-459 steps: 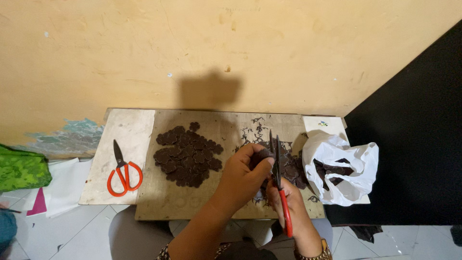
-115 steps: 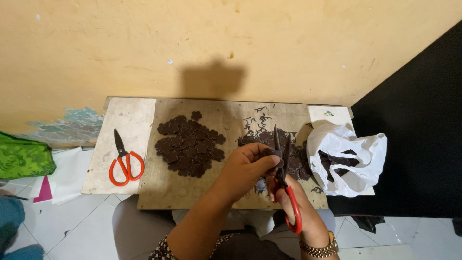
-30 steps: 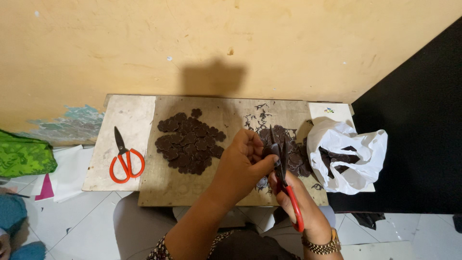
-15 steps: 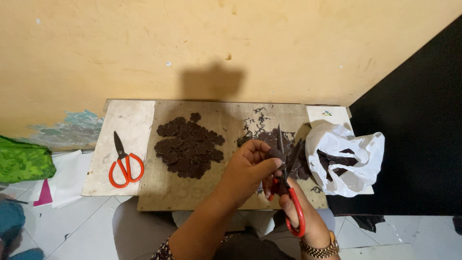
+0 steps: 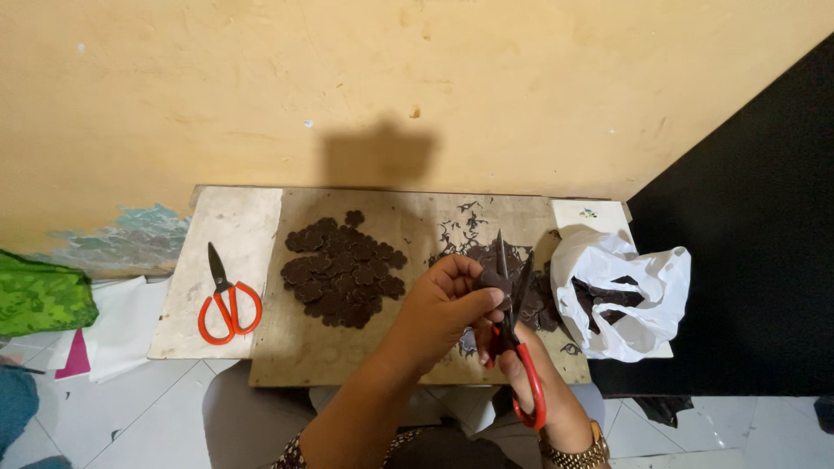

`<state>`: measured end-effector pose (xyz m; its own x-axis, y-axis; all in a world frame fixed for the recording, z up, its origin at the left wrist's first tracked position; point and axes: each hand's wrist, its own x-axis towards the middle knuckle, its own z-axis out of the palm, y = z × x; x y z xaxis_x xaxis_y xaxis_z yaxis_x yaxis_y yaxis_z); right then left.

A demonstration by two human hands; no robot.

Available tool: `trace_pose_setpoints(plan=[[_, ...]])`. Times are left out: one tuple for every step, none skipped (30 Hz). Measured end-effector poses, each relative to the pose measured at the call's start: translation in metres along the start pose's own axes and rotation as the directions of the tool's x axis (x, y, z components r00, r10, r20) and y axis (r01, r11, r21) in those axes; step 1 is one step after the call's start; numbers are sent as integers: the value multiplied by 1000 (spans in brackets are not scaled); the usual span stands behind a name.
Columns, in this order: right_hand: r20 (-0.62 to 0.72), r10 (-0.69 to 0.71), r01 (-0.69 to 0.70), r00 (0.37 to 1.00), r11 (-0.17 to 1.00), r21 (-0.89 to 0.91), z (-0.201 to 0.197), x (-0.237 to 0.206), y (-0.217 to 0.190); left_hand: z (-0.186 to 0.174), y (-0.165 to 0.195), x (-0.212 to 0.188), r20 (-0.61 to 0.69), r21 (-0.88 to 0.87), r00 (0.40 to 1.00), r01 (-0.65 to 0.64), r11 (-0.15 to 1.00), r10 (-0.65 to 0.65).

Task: The person uses red-handled scissors to cut dark brown fabric into small flower-like shapes. They hold the fabric with the left hand and cut with the right, placing finished pieces on a wooden board and discarding scraps into a white bag.

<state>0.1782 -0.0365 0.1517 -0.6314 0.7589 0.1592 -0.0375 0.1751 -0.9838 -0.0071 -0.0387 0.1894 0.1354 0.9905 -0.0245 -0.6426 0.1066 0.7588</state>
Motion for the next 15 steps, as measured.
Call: trace_pose_setpoints(plan=[[12, 0, 1, 1000, 1000, -8, 0, 0, -1, 0, 0, 0, -25, 33, 1000, -3, 999, 4], [15, -10, 10, 1000, 1000, -25, 0, 0, -2, -1, 1, 0, -50, 66, 999, -5, 998, 8], [17, -20, 21, 1000, 999, -43, 0, 0, -3, -1, 1, 1, -73, 98, 997, -6, 995, 13], [19, -31, 32, 999, 998, -60, 0, 0, -3, -2, 1, 0, -58, 109, 998, -19, 994, 25], [-4, -12, 12, 1000, 997, -82, 0, 0, -3, -3, 1, -1, -43, 120, 998, -32, 992, 37], [-26, 7, -10, 1000, 995, -104, 0, 1, -2, -4, 1, -1, -29, 130, 998, -45, 990, 49], [-49, 25, -31, 998, 992, -125, 0, 1, -2, -4, 1, -2, -1, 109, 999, -53, 993, 54], [-60, 16, -25, 998, 990, -142, 0, 1, -1, -4, 0, -2, 25, 88, 998, -61, 994, 59], [-71, 8, -19, 997, 987, -160, 1, 1, -1, -4, 0, -3, 50, 66, 997, -69, 995, 65], [-81, -3, -12, 997, 984, -178, 1, 2, -1, -5, 1, -4, 47, 83, 997, -64, 994, 61], [-72, 3, -15, 997, 986, -165, 2, 2, -1, -6, 2, -4, 43, 101, 997, -61, 993, 57], [-62, 9, -18, 998, 988, -152, 2, 2, -3, -6, 3, -5, 38, 118, 998, -58, 991, 54], [-53, 16, -23, 998, 990, -139, 2, 2, -4, -5, 3, -6, 20, 111, 999, -46, 993, 44], [-36, 21, -25, 999, 994, -103, 3, 3, -5, -5, 4, -5, 2, 104, 999, -34, 994, 34], [-21, 25, -27, 999, 997, -67, 4, 4, -7, -4, 4, -5, -14, 97, 1000, -21, 995, 23]])
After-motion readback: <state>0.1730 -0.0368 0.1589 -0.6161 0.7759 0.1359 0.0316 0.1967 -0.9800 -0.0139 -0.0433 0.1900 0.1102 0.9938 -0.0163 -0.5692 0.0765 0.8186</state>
